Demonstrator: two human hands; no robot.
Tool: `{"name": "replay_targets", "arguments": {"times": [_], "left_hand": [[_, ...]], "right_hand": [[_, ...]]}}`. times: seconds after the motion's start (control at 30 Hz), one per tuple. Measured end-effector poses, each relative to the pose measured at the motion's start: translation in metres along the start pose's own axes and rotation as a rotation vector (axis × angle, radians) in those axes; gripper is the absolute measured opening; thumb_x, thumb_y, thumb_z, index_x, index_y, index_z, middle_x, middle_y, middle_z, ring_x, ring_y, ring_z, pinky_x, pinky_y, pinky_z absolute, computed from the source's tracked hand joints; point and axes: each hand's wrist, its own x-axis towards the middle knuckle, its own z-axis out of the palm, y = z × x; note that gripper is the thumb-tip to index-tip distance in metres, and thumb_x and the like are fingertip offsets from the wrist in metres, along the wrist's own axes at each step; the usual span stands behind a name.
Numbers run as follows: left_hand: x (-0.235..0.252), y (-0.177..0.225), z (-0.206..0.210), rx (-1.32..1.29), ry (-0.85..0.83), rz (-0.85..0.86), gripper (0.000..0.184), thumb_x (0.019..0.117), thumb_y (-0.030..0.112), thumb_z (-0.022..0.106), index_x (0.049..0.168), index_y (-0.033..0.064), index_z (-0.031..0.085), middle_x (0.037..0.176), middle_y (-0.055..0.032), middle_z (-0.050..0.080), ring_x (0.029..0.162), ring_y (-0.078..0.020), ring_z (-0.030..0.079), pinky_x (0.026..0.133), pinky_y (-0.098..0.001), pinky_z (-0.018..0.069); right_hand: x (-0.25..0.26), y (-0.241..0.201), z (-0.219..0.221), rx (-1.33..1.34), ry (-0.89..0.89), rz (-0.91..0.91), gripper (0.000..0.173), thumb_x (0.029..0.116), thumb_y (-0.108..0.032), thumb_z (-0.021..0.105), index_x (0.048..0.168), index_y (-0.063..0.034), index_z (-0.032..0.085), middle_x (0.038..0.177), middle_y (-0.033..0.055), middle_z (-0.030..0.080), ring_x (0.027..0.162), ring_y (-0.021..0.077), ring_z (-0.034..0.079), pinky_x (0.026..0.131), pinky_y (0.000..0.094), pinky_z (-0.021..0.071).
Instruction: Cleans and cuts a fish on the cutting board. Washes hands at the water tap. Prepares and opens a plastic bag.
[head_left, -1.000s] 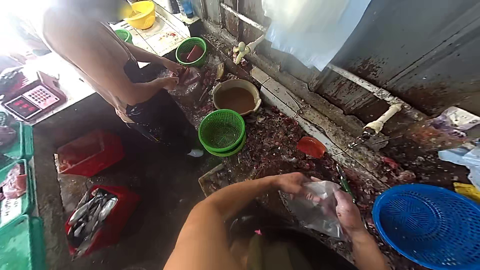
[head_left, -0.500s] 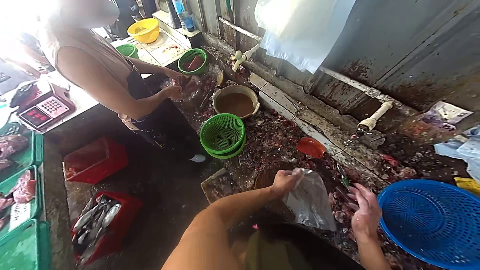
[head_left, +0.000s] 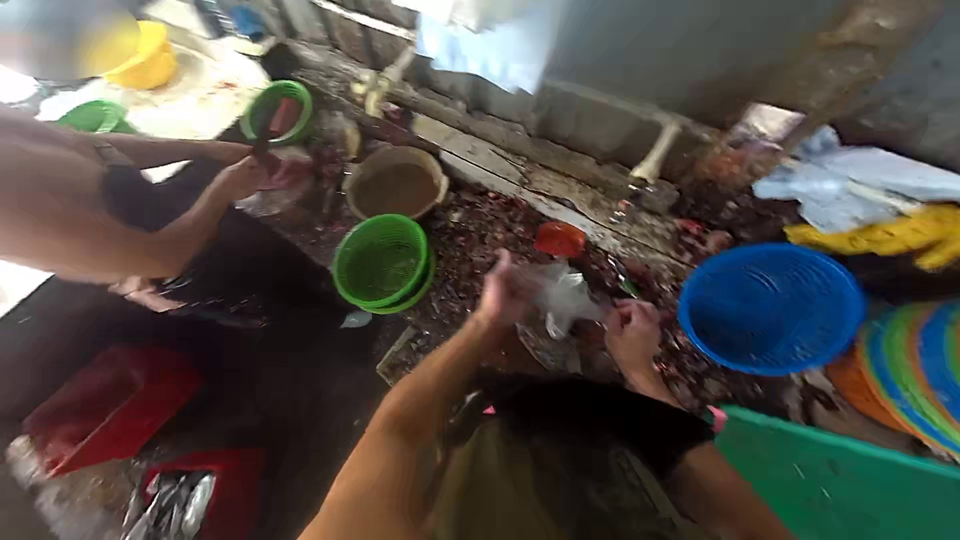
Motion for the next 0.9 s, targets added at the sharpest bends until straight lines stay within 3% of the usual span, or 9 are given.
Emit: {"name": "replay_targets", "arguments": {"times": [0.13, 0.27, 0.4, 0.5, 0.57, 0.63, 0.73, 0.8, 0.9], "left_hand": [[0.022, 0.032, -0.011, 0.179, -0.144, 0.026, 0.055, 0.1067, 0.062, 0.027, 0.083, 0.0214, 0.055, 0.06, 0.0086, 0.045, 0.052, -0.0041, 0.046, 0.053, -0.0219, 0.0454], [0.027, 0.032, 0.026, 0.933, -0.301, 0.017, 0.032, 0.0996, 0.024, 0.066, 0.124, 0.0085, 0.052, 0.079, -0.0062, 0.064, 0.058, -0.0126, 0.056, 0.052, -0.0279, 0.0472], [0.037, 0.027, 0.062, 1.37, -0.637, 0.227, 0.066, 0.0844, 0.025, 0.084, 0.135, 0.003, 0.048, 0.094, -0.011, 0.069, 0.083, -0.0201, 0.07, 0.078, -0.0424, 0.0619], [0.043, 0.063, 0.058, 1.385, -0.766, 0.266, 0.08, 0.0834, 0.015, 0.085, 0.149, 0.0105, 0.039, 0.104, -0.0087, 0.068, 0.083, -0.0193, 0.069, 0.071, -0.0372, 0.0618], [0.053, 0.08, 0.028, 1.508, -0.829, 0.273, 0.046, 0.0833, 0.006, 0.081, 0.126, 0.0074, 0.064, 0.118, -0.0086, 0.067, 0.095, -0.0204, 0.067, 0.08, -0.0384, 0.0601], [0.059, 0.086, -0.013, 2.126, -0.653, 0.284, 0.015, 0.0874, 0.013, 0.077, 0.102, 0.0132, 0.078, 0.131, -0.0112, 0.065, 0.105, -0.032, 0.068, 0.085, -0.0545, 0.0596], [0.052, 0.112, -0.059, 2.444, -0.033, 0.115, 0.013, 0.092, 0.009, 0.071, 0.104, 0.0051, 0.075, 0.14, -0.0215, 0.058, 0.12, -0.0524, 0.057, 0.089, -0.0771, 0.0478], [0.035, 0.135, -0.08, 2.374, 0.174, 0.107, 0.014, 0.0913, 0.011, 0.07, 0.103, 0.0092, 0.076, 0.137, -0.0212, 0.06, 0.111, -0.0509, 0.063, 0.085, -0.0763, 0.0502], [0.004, 0.136, -0.097, 2.269, 0.201, 0.053, 0.012, 0.0869, 0.005, 0.072, 0.097, 0.0103, 0.077, 0.154, -0.0227, 0.047, 0.111, -0.0543, 0.063, 0.081, -0.0768, 0.0518]], "right_hand": [[0.011, -0.006, -0.028, 0.009, -0.469, 0.262, 0.052, 0.1008, -0.039, 0.064, 0.134, 0.0006, 0.062, 0.128, 0.0242, 0.066, 0.121, 0.0382, 0.064, 0.106, 0.0587, 0.0483], [0.022, -0.045, -0.028, 0.191, -0.208, -0.132, 0.099, 0.0802, -0.046, 0.086, 0.157, -0.0108, 0.033, 0.156, 0.0149, 0.045, 0.138, 0.0291, 0.051, 0.11, 0.0519, 0.0488], [0.057, -0.062, 0.0, 0.036, -0.236, -0.299, 0.029, 0.0918, -0.025, 0.068, 0.118, -0.0129, 0.075, 0.146, 0.0118, 0.055, 0.139, 0.0345, 0.046, 0.107, 0.0621, 0.0431], [0.065, -0.041, 0.006, 0.091, -0.172, -0.261, 0.028, 0.1014, -0.021, 0.051, 0.099, -0.0045, 0.074, 0.126, 0.0114, 0.067, 0.125, 0.0287, 0.059, 0.106, 0.0504, 0.0488], [0.063, -0.032, 0.01, 0.174, -0.215, -0.278, 0.031, 0.1008, -0.023, 0.05, 0.097, -0.0022, 0.073, 0.123, 0.0134, 0.067, 0.121, 0.0281, 0.06, 0.105, 0.0475, 0.0497], [0.053, -0.031, 0.017, 0.25, -0.338, -0.27, 0.029, 0.1005, -0.02, 0.053, 0.098, 0.0, 0.074, 0.118, 0.0137, 0.069, 0.114, 0.0251, 0.065, 0.101, 0.0451, 0.053], [0.036, -0.029, 0.032, 0.321, -0.53, -0.121, 0.025, 0.1036, -0.021, 0.056, 0.096, -0.0014, 0.07, 0.1, 0.0123, 0.07, 0.09, 0.0219, 0.068, 0.083, 0.0441, 0.0571], [0.027, -0.005, 0.063, 0.207, -0.548, -0.045, 0.033, 0.0973, -0.034, 0.07, 0.119, -0.0082, 0.068, 0.115, 0.0128, 0.07, 0.107, 0.0262, 0.068, 0.094, 0.0497, 0.0575], [0.016, 0.014, 0.111, -0.104, -0.635, -0.029, 0.093, 0.0739, -0.051, 0.089, 0.151, -0.0229, 0.047, 0.14, 0.0184, 0.057, 0.132, 0.0408, 0.053, 0.101, 0.0657, 0.0482]]}}
